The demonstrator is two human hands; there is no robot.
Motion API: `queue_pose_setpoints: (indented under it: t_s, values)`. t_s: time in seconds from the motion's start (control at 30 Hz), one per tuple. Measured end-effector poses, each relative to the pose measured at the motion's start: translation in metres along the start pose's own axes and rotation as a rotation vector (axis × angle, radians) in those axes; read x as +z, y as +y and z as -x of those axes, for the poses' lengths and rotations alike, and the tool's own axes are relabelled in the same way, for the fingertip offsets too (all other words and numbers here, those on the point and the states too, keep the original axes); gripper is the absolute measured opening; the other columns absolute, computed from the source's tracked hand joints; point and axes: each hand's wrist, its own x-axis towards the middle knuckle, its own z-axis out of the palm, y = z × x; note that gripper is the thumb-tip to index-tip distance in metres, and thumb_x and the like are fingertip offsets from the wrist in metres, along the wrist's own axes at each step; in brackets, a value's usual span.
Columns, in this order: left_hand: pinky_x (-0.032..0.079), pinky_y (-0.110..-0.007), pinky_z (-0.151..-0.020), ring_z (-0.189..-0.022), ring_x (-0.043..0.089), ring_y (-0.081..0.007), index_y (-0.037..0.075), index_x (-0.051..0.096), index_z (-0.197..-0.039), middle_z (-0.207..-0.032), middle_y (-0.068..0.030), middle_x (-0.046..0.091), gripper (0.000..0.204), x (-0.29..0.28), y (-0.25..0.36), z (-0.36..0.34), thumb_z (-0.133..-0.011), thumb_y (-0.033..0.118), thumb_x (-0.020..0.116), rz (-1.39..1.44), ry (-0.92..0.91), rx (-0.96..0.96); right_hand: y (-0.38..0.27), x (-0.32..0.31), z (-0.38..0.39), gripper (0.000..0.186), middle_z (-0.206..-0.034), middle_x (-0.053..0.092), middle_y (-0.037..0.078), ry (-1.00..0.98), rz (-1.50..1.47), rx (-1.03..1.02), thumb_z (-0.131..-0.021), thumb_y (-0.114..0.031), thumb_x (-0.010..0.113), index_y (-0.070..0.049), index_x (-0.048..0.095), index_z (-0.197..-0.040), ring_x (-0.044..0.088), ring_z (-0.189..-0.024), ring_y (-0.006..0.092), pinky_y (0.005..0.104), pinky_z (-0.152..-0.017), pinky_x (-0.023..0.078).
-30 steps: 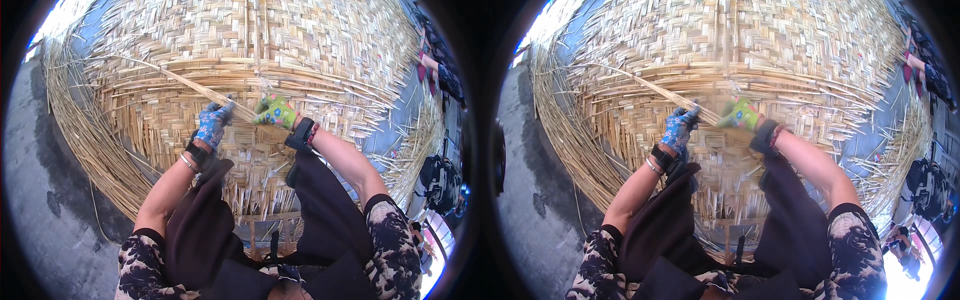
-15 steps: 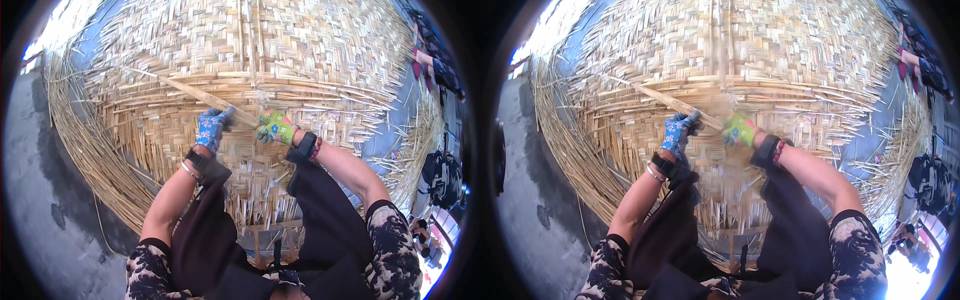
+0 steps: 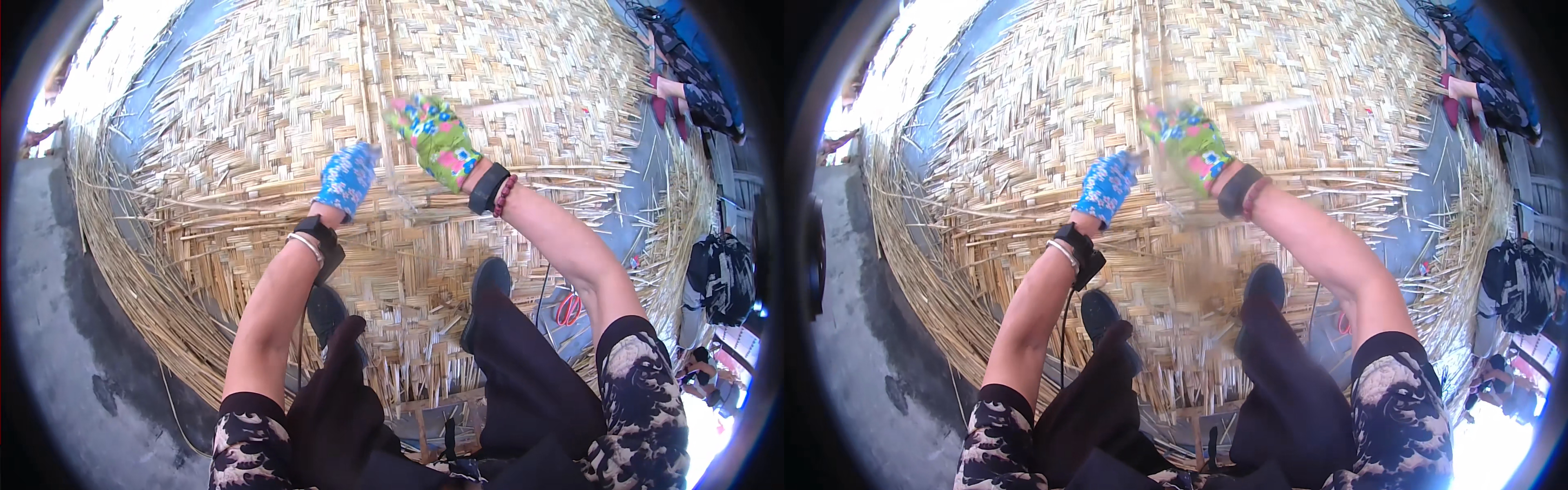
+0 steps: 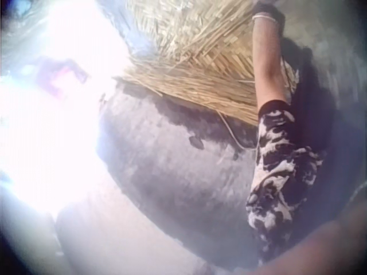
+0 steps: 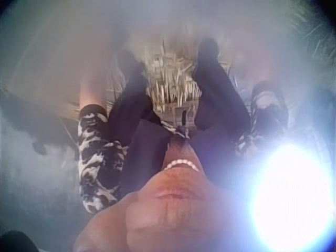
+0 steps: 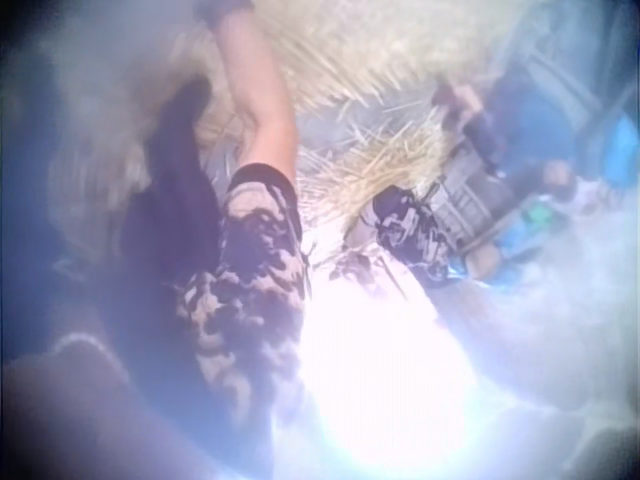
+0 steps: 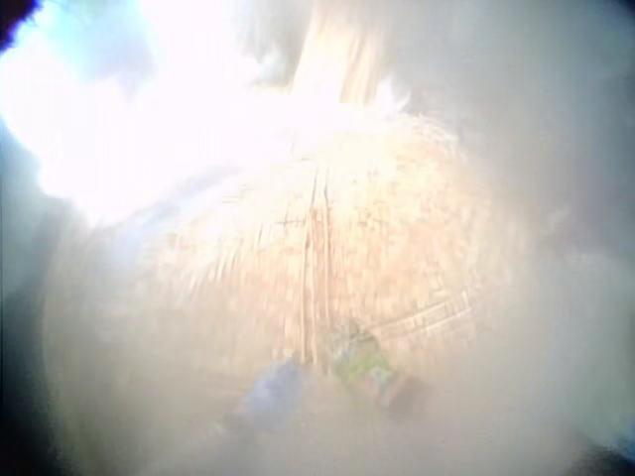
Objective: The person is weaving a large mat or structure using thin wooden or bamboo strips.
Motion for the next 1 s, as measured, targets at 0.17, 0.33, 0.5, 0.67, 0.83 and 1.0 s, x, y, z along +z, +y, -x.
queue_pose_setpoints:
  t_s: [0.17, 0.33, 0.5, 0.67, 0.83, 1.0]
  values:
    - [0.041, -0.03, -0.04, -0.047, 0.053, -0.0176, 0.006, 0.052, -0.077, -0.064, -0.0085, 0.057, 0.014, 0.014, -0.033, -0.026, -0.083, 0.018, 0.049, 1.126, 0.045, -0.824, 0.024, 0.079, -0.017, 0.029, -0.093, 0.057, 0.013, -0.044, -0.948, 0.896, -0.073, -0.004, 0.052, -0.004, 0.051, -0.102, 0.055, -0.081, 0.0262, 0.0338, -0.073, 0.043]
    - [0.034, -0.025, -0.035, -0.042, 0.046, -0.0134, 0.004, 0.049, -0.077, -0.06, -0.007, 0.053, 0.01, 0.026, -0.039, -0.046, -0.083, 0.012, 0.048, 1.521, 0.161, -0.878, 0.037, 0.123, -0.023, 0.032, -0.086, 0.059, 0.011, -0.333, -0.291, 0.412, -0.072, -0.027, 0.056, -0.003, 0.056, -0.093, 0.057, -0.076, 0.0226, 0.0354, -0.065, 0.044]
    - [0.047, -0.031, -0.05, -0.057, 0.055, -0.0189, 0.003, 0.048, -0.085, -0.072, -0.0075, 0.056, 0.013, 0.036, -0.049, -0.052, -0.084, 0.016, 0.046, 1.554, 0.068, -0.924, 0.041, 0.124, -0.03, 0.042, -0.085, 0.06, 0.011, -0.239, -0.423, 0.429, -0.076, -0.038, 0.053, -0.001, 0.056, -0.096, 0.058, -0.077, 0.022, 0.0346, -0.061, 0.046]
    - [0.045, -0.029, -0.042, -0.051, 0.052, -0.0158, 0.005, 0.049, -0.084, -0.069, -0.0065, 0.056, 0.014, 0.036, -0.05, -0.048, -0.086, 0.018, 0.044, 1.731, 0.142, -0.869, 0.052, 0.116, -0.034, 0.04, -0.105, 0.054, 0.01, -0.34, -2.028, 0.757, -0.085, -0.031, 0.039, -0.002, 0.047, -0.111, 0.052, -0.096, 0.0213, 0.0332, -0.076, 0.044]
    - [0.044, -0.025, -0.047, -0.056, 0.052, -0.013, 0.002, 0.054, -0.085, -0.074, -0.0053, 0.057, 0.016, 0.034, -0.05, -0.052, -0.085, 0.015, 0.046, 1.493, 0.078, -0.745, 0.056, 0.138, -0.028, 0.04, -0.117, 0.047, 0.014, -0.359, -1.891, 0.681, -0.086, -0.022, 0.037, 0.0, 0.038, -0.119, 0.048, -0.104, 0.0217, 0.028, -0.086, 0.04]
    - [0.041, -0.023, -0.048, -0.056, 0.05, -0.0103, 0.002, 0.057, -0.084, -0.072, -0.0035, 0.057, 0.012, 0.023, -0.066, -0.051, -0.081, 0.007, 0.047, 1.273, -0.302, -0.306, 0.055, 0.146, -0.026, 0.036, -0.106, 0.051, 0.012, -0.079, -1.288, 0.424, -0.082, -0.022, 0.045, -0.005, 0.043, -0.114, 0.051, -0.093, 0.0186, 0.0275, -0.076, 0.042]
